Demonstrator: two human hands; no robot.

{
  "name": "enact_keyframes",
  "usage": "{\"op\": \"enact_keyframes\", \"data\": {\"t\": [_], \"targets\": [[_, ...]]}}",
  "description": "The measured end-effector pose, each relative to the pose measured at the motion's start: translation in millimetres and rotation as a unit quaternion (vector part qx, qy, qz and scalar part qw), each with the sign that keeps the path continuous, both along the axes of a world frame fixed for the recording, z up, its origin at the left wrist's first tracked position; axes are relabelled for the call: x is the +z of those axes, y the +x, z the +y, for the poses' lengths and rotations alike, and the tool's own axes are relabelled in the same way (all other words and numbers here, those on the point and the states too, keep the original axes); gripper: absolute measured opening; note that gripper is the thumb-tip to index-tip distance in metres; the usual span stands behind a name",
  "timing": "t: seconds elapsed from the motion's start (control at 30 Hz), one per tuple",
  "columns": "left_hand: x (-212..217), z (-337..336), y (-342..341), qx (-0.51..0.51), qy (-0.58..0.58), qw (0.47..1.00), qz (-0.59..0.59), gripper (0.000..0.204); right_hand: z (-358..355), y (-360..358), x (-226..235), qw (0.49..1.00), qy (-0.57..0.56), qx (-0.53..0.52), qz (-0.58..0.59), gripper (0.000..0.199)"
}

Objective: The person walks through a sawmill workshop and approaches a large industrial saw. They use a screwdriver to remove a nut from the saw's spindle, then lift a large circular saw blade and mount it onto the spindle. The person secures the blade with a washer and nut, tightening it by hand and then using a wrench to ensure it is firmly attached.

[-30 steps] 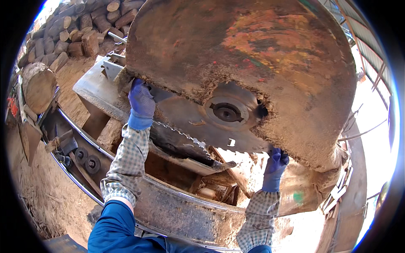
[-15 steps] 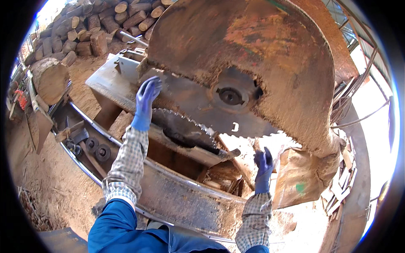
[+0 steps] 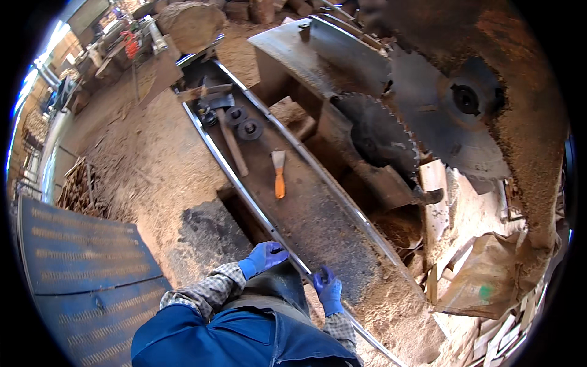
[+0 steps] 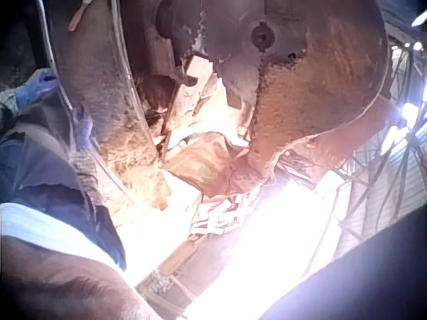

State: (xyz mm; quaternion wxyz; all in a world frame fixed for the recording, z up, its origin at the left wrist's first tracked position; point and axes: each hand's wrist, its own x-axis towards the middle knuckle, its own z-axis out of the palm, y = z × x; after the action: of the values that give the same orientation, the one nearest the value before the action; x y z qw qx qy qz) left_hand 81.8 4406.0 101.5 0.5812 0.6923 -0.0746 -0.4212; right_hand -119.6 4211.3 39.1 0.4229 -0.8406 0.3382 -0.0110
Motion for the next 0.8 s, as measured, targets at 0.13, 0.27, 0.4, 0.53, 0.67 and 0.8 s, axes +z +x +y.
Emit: {"op": "enact_keyframes", "data": {"t": [0.13, 0.27, 0.4, 0.53, 0.67, 0.8], "targets": [[8.9, 48.1, 9.0, -0.099, 0.059, 0.991, -0.068, 0.017, 15.2, 26.9, 0.7, 0.994, -0.032, -0.009, -0.102, 0.041], [1.1, 88.9, 46.9, -0.074, 0.032, 0.983, -0.165, 0.035, 27.2, 42.2, 5.2, 0.995, -0.019, -0.025, -0.09, 0.037], [31.2, 89.8, 121.6, -0.04, 0.114, 0.966, -0.227, 0.067, 42.4, 59.9, -10.5, 0.978, -0.104, -0.073, -0.165, 0.037], [30.7, 111.9, 212.1, 0.044, 0.066, 0.964, -0.254, 0.089, 85.8, 118.8, 6.1, 0.975, -0.111, -0.041, -0.188, 0.039], [-0.5, 130.2, 293.5, 0.053, 0.053, 0.938, -0.338, 0.089, 115.7, 184.7, 11.5, 0.963, -0.156, 0.007, -0.222, 0.037], [-33.1, 150.0, 371.2, 0.036, 0.049, 0.923, -0.38, 0.089, 145.3, 230.0, 14.5, 0.977, -0.165, 0.002, -0.137, 0.037]]}}
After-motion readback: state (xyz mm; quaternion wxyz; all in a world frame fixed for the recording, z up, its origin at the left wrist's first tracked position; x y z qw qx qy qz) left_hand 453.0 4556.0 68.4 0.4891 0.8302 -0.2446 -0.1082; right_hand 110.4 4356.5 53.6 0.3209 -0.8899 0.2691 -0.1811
